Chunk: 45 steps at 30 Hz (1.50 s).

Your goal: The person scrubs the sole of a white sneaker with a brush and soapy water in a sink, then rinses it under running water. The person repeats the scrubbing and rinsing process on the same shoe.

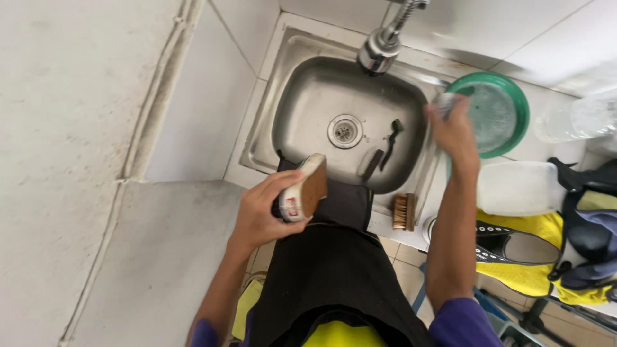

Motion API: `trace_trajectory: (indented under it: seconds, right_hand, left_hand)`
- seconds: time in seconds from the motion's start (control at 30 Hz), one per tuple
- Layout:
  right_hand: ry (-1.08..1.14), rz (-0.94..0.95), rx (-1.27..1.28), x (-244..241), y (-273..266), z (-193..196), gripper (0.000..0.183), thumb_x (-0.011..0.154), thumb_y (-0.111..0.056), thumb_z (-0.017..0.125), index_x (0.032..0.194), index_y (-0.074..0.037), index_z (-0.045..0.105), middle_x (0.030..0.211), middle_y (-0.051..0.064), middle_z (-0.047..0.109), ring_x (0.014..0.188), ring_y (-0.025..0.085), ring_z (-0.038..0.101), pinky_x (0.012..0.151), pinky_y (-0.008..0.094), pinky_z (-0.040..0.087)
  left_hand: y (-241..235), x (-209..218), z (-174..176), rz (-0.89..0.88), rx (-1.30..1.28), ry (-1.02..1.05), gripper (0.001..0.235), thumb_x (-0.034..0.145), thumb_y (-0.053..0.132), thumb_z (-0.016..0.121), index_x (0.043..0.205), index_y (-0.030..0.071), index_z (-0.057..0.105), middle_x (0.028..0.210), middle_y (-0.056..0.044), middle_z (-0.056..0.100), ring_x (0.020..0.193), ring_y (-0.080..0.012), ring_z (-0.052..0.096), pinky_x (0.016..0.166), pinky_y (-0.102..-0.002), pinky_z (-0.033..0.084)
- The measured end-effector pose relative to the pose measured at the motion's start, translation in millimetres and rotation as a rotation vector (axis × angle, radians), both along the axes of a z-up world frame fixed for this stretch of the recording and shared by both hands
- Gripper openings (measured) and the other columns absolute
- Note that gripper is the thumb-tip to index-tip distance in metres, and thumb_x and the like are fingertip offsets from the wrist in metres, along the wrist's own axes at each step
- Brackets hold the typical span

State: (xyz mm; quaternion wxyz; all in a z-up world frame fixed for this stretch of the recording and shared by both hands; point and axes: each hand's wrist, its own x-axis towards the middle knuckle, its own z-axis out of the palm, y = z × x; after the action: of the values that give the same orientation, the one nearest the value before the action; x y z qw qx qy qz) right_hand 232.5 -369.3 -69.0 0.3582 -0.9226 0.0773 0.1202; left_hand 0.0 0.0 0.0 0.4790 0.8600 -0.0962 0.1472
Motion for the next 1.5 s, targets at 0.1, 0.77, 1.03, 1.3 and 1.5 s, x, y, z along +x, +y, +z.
trace_trajectory:
  seconds: [0.1,0.77,1.03,1.3,1.5]
  right_hand:
    - [-0.005,-0.136,-0.193,33.6,-61.2,-39.4,0.08,0.125,-0.015,0.068,0.167,0.023,0.011,0.168,0.052,0.036,0.158,0.062,0.045,0.128,0.071,0.039]
    - [-0.028,-0.057,-0.575,70.6,-97.1,-110.8,0.045,0.108,-0.03,0.082,0.152,-0.029,0.073,0.127,0.018,0.081,0.123,0.049,0.073,0.1,0.068,0.056]
    - [-0.309,-0.123,-0.323,29.3,-43.6,-66.9,0.019,0.123,-0.014,0.06,0.142,-0.013,0.056,0.113,0.032,0.078,0.098,0.061,0.069,0.077,0.069,0.047]
    - [-0.299,0.259,0.302,-138.7,172.8,-33.8,0.029,0.09,-0.035,0.097,0.101,-0.012,0.082,0.086,0.016,0.081,0.082,0.045,0.078,0.074,0.042,0.056]
    - [-0.104,0.238,0.186,-133.0,156.5,-106.3,0.043,0.098,-0.055,0.09,0.121,-0.019,0.084,0.078,0.014,0.074,0.082,0.041,0.078,0.082,0.051,0.061]
  left_hand:
    - [2.5,0.5,-2.6,0.109,-0.079,0.136,0.08,0.06,0.027,0.108,0.131,0.006,0.076,0.13,-0.015,0.082,0.123,-0.0391,0.078,0.105,-0.048,0.061]
    - [13.4,14.2,7.8,0.182,-0.215,0.557,0.091,0.055,0.011,0.103,0.141,0.008,0.077,0.13,-0.02,0.082,0.127,-0.041,0.076,0.109,-0.054,0.058]
    - [53.2,-0.7,-19.0,0.206,-0.131,0.819,0.092,0.066,0.022,0.099,0.152,0.024,0.068,0.13,0.002,0.081,0.111,-0.0111,0.077,0.093,-0.029,0.059]
    - [57.5,0.8,-42.4,0.093,-0.162,0.576,0.095,0.056,0.021,0.1,0.147,0.016,0.073,0.142,-0.012,0.079,0.133,-0.0402,0.073,0.114,-0.054,0.056]
    - [57.5,-3.3,-44.8,0.057,-0.083,0.535,0.096,0.055,0.023,0.097,0.147,0.019,0.072,0.143,-0.011,0.078,0.135,-0.0383,0.072,0.115,-0.053,0.056]
